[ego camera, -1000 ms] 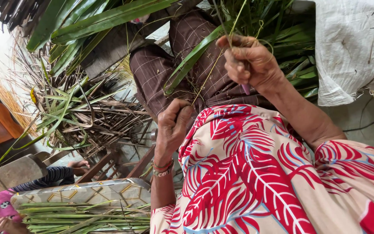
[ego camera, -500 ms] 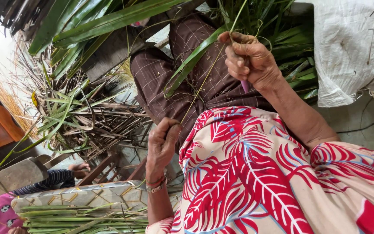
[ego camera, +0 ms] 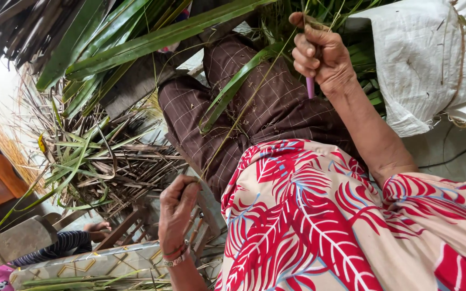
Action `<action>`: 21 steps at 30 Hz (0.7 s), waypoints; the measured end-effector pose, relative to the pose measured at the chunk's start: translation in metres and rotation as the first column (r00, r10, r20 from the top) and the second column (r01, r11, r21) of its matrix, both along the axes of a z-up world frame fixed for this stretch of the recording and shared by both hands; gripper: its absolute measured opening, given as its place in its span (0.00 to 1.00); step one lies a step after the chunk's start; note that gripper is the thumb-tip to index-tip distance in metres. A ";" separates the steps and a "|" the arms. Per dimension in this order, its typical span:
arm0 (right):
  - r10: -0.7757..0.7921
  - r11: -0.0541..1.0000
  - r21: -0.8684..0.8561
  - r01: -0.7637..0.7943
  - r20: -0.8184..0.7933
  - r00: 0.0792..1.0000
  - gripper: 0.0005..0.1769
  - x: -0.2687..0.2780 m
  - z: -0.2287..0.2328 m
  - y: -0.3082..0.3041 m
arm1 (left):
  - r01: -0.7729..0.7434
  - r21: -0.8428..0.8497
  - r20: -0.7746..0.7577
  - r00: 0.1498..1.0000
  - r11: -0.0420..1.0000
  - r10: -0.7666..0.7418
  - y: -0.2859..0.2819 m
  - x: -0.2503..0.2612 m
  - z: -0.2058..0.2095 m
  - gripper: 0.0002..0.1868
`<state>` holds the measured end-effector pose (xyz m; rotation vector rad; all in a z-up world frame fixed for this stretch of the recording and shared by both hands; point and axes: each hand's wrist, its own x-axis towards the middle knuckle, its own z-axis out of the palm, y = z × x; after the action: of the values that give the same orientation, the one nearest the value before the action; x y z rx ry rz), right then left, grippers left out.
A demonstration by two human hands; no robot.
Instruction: Stripping the midrib from palm leaves using a knife
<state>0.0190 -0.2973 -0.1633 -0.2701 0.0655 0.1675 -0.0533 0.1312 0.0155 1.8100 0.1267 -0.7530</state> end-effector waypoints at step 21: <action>-0.183 0.980 -0.089 0.180 -0.024 0.983 0.14 -0.006 -0.035 -0.052 | -0.294 -0.404 -0.011 0.949 0.866 0.317 0.085 0.015 -0.040 0.04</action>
<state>0.0135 -0.3489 -0.1980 -0.3465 0.1292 -0.0129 -0.0381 0.2164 -0.0243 1.3719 0.2021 -0.4596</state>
